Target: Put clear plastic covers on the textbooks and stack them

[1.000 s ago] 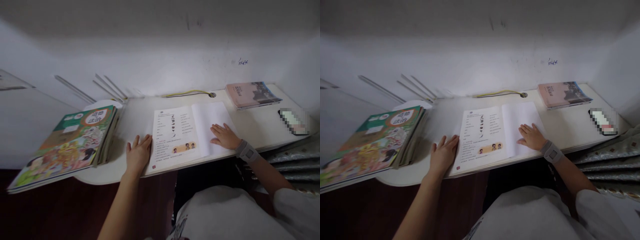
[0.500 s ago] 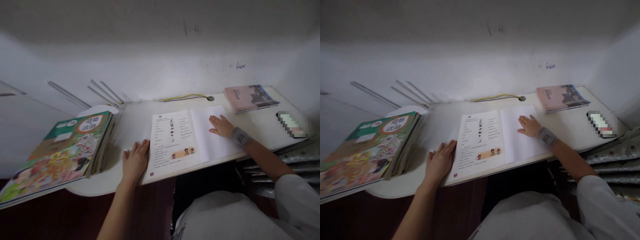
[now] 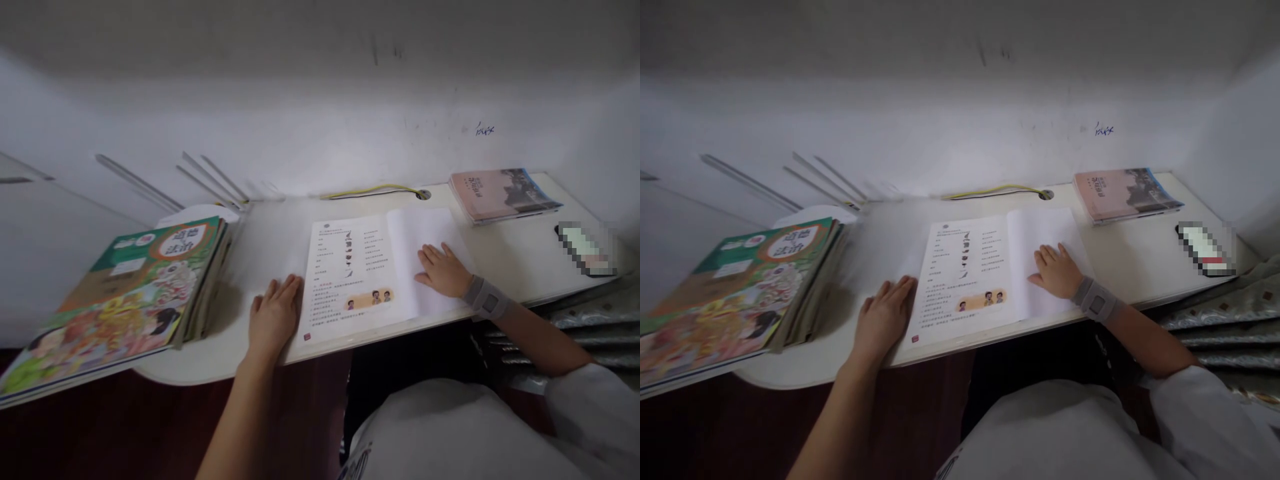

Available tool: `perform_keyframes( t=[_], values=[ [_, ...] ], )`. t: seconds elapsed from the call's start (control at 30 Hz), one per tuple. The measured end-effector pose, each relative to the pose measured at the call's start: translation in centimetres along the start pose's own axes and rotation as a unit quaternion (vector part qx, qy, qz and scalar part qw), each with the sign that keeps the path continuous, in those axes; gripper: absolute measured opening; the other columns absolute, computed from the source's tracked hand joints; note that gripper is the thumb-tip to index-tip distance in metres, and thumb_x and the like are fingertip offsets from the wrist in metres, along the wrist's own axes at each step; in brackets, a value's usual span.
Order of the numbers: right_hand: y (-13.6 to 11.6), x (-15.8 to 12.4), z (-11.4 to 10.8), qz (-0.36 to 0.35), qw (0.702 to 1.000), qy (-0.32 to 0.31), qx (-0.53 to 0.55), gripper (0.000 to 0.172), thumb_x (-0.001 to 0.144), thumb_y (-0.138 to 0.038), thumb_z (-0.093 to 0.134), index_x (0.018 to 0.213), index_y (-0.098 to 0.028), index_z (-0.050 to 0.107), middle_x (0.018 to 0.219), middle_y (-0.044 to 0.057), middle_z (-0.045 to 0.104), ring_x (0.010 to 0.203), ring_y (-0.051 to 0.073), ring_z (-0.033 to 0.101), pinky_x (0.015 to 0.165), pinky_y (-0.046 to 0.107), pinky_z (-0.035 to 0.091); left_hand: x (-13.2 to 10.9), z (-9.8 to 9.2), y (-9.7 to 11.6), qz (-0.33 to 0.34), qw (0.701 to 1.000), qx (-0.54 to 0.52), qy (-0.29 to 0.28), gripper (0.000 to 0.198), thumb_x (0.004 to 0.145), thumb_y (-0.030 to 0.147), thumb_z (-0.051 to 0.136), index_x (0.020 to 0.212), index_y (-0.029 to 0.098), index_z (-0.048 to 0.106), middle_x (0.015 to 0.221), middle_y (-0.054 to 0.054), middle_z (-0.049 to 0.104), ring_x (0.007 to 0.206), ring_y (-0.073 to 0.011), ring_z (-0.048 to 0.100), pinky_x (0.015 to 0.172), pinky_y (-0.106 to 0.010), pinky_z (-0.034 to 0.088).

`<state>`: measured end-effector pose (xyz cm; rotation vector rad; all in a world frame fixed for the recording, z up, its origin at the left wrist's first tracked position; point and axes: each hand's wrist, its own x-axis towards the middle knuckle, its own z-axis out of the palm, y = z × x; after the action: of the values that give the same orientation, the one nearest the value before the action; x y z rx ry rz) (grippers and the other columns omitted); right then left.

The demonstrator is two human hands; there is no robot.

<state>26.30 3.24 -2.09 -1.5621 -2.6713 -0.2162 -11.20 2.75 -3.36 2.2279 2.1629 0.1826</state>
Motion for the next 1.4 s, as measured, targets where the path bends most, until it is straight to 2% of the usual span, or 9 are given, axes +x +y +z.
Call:
perform_keyframes(
  t=[0.17,0.27,0.77,0.9,1.0,1.1,1.2,1.4],
  values=[
    [0.6,-1.5,1.1,-0.016,1.000,-0.014,0.021,0.087,0.087,-0.069,0.028,0.142,-0.002,0.032,0.148,0.025,0.030,0.138,0.034,0.028,0.109,0.059,0.019,0.0,-0.1,-0.1,0.002,1.000,-0.007,-0.002,0.048,0.091,0.016,0.029,0.137,0.020,0.046,0.144,-0.009,0.045,0.136,-0.0299,0.034,0.107,-0.055,0.030],
    [1.4,-1.5,1.0,-0.034,0.999,-0.023,0.027,0.094,0.083,-0.075,0.027,0.143,-0.002,0.030,0.148,0.026,0.028,0.138,0.034,0.028,0.109,0.060,0.018,0.0,-0.2,-0.1,0.006,1.000,-0.012,-0.007,0.047,0.093,0.018,0.028,0.136,0.018,0.047,0.144,-0.009,0.044,0.136,-0.0303,0.034,0.107,-0.056,0.030],
    [2.5,-2.2,0.4,-0.045,0.999,-0.023,0.009,0.091,0.084,-0.073,0.028,0.142,-0.003,0.033,0.147,0.026,0.032,0.137,0.034,0.031,0.108,0.059,0.020,-0.1,-0.3,-0.2,0.003,1.000,0.000,-0.013,0.048,0.092,0.018,0.027,0.137,0.020,0.045,0.145,-0.007,0.043,0.136,-0.0284,0.034,0.108,-0.053,0.029],
    [2.7,-0.9,-0.5,-0.046,0.998,-0.031,0.021,0.087,0.085,-0.072,0.031,0.140,-0.004,0.038,0.144,0.025,0.038,0.136,0.035,0.033,0.108,0.061,0.019,-0.3,-0.6,0.6,0.009,0.999,0.033,0.012,0.047,0.093,0.019,0.026,0.134,0.019,0.049,0.143,-0.008,0.046,0.137,-0.0303,0.032,0.108,-0.056,0.024],
    [3.2,1.2,-0.8,-0.047,0.998,-0.025,0.036,0.083,0.087,-0.069,0.029,0.141,-0.007,0.037,0.148,0.022,0.033,0.138,0.034,0.028,0.109,0.060,0.017,-0.2,-0.7,1.1,0.026,0.998,0.053,0.036,0.045,0.094,0.019,0.025,0.130,0.019,0.053,0.140,-0.009,0.049,0.136,-0.0286,0.033,0.110,-0.054,0.019],
    [3.8,3.0,-0.3,-0.042,0.997,-0.054,0.045,0.087,0.086,-0.070,0.030,0.144,-0.005,0.030,0.150,0.023,0.027,0.139,0.034,0.026,0.110,0.060,0.016,-0.1,-0.6,1.3,0.031,0.998,0.045,0.037,0.044,0.094,0.020,0.025,0.127,0.019,0.055,0.138,-0.009,0.052,0.132,-0.0258,0.040,0.110,-0.051,0.021],
    [4.2,3.7,0.6,-0.040,0.995,-0.079,0.044,0.093,0.083,-0.073,0.032,0.145,-0.003,0.027,0.151,0.024,0.024,0.140,0.034,0.024,0.110,0.060,0.017,-0.1,-0.5,1.3,0.015,0.999,0.024,0.044,0.042,0.095,0.025,0.027,0.128,0.020,0.054,0.137,-0.009,0.052,0.129,-0.0249,0.045,0.109,-0.050,0.024],
    [4.8,3.1,1.7,-0.052,0.996,-0.059,0.034,0.097,0.081,-0.076,0.032,0.145,-0.004,0.027,0.150,0.024,0.026,0.139,0.034,0.026,0.110,0.057,0.018,-0.3,-0.5,1.0,0.010,0.999,0.002,0.036,0.040,0.094,0.024,0.031,0.127,0.022,0.054,0.139,-0.008,0.051,0.128,-0.0237,0.046,0.109,-0.049,0.025]
  ],
)
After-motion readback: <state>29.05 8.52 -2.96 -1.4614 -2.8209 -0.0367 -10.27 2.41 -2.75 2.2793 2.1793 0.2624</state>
